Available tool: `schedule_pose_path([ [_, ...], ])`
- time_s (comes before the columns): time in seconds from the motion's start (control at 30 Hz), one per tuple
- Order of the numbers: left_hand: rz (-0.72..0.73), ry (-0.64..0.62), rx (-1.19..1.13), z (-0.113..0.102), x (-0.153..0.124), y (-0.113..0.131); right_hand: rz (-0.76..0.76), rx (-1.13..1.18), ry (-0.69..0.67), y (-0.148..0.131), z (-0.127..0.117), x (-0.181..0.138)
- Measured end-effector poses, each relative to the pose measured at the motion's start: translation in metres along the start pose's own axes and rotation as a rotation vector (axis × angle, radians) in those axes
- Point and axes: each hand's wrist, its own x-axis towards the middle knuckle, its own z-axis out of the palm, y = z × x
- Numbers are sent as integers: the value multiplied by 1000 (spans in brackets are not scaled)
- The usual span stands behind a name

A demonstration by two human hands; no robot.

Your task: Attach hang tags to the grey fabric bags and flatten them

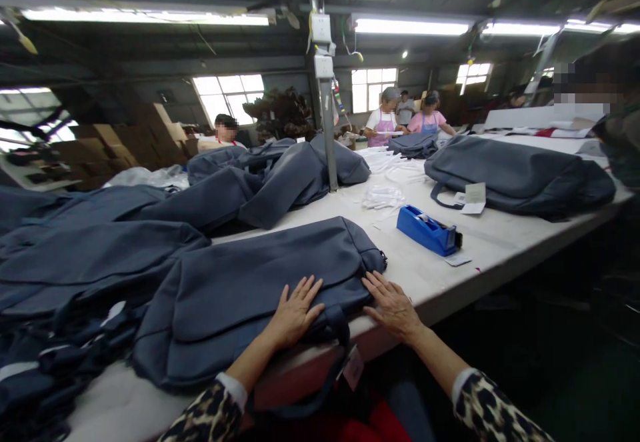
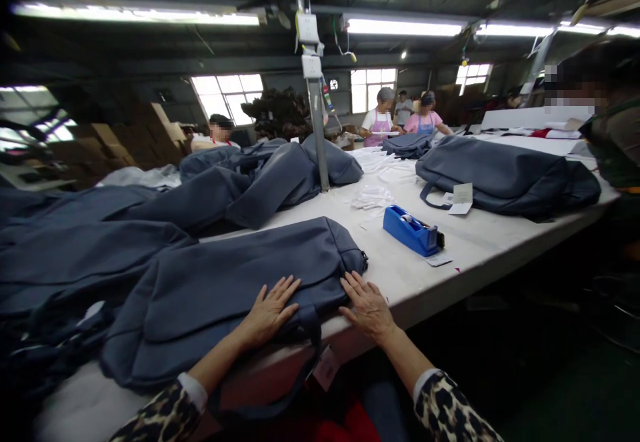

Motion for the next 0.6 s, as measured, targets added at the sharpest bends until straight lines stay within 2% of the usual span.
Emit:
schedule_pose_path([
  [0.13,-13,-30,-8,0,1,-1,7,-55,15,-2,0,6],
  [0.27,-10,-4,0,-7,-2,4,8,-68,-42,-1,2,12],
  [0.37,52,68,46,-13,-5,20,12,-26,-66,-2,5,14],
  [0.47,148,59,102,-13,-5,45,31,106,-51,-1,4,14],
  [0.6,73,6,160,-6,1,67,39,280,-7,26,-10,22],
])
